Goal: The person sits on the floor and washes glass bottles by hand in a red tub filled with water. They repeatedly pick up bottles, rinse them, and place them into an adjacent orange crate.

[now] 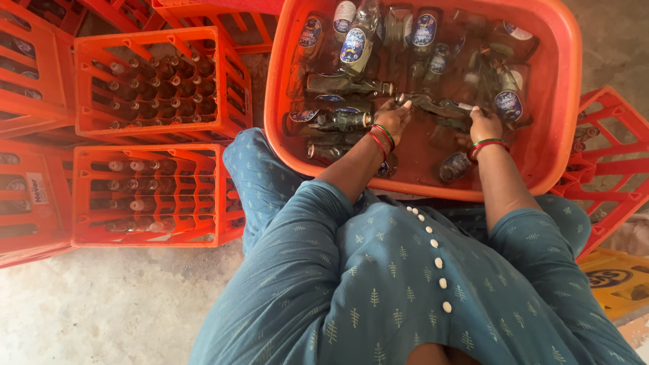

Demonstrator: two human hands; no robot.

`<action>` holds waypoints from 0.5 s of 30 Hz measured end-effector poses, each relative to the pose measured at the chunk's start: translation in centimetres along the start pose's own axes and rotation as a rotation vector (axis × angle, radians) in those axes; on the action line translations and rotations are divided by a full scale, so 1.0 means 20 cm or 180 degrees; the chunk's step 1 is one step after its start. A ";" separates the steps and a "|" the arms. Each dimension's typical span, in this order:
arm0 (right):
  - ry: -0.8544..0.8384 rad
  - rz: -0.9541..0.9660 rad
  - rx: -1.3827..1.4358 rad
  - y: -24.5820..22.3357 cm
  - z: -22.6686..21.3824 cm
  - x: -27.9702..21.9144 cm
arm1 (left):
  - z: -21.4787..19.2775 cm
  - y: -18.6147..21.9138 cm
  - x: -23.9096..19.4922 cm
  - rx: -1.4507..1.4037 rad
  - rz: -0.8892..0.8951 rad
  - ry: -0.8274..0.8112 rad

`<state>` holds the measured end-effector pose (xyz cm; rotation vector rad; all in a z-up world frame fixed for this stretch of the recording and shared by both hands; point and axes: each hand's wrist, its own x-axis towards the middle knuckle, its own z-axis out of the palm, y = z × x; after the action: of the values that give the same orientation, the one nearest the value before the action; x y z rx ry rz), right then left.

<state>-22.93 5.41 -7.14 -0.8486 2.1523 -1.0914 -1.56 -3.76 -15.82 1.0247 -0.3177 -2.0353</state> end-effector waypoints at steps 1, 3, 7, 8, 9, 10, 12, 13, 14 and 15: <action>0.0026 0.0090 -0.0039 -0.02 0.00 -0.01 | 0.00 0.00 0.00 0.0005 -0.0010 0.0019; -0.0029 0.0500 0.0214 -0.06 0.00 -0.02 | 0.00 0.00 0.01 -0.0039 -0.0024 -0.0020; -0.0092 0.0652 0.0356 -0.06 0.01 -0.03 | 0.01 0.02 -0.04 -0.0038 -0.0152 0.0087; -0.0036 0.0404 0.0127 -0.05 0.01 -0.02 | 0.02 0.04 -0.06 -0.0003 -0.0131 0.0058; 0.0026 0.0431 0.0173 -0.03 0.02 -0.01 | 0.03 0.05 -0.07 0.0032 -0.0110 0.0029; 0.0086 0.0457 0.0222 -0.02 0.03 0.00 | 0.03 0.06 -0.08 0.0070 -0.0087 0.0000; 0.0165 0.0269 0.0093 0.01 0.04 0.02 | 0.03 0.07 -0.09 0.0141 -0.0124 0.0098; 0.0185 0.0054 -0.0084 0.02 0.05 0.03 | 0.03 0.07 -0.09 0.0176 -0.0141 0.0145; 0.0209 -0.0164 -0.0261 0.02 0.05 0.03 | 0.04 0.07 -0.09 0.0188 -0.0151 0.0196; 0.0199 -0.0117 -0.0301 0.01 0.05 0.03 | 0.04 0.07 -0.08 0.0199 -0.0160 0.0247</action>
<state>-22.70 4.60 -7.94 -0.9109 2.2638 -1.0541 -0.84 -3.45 -13.74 1.1577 -0.3193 -2.0354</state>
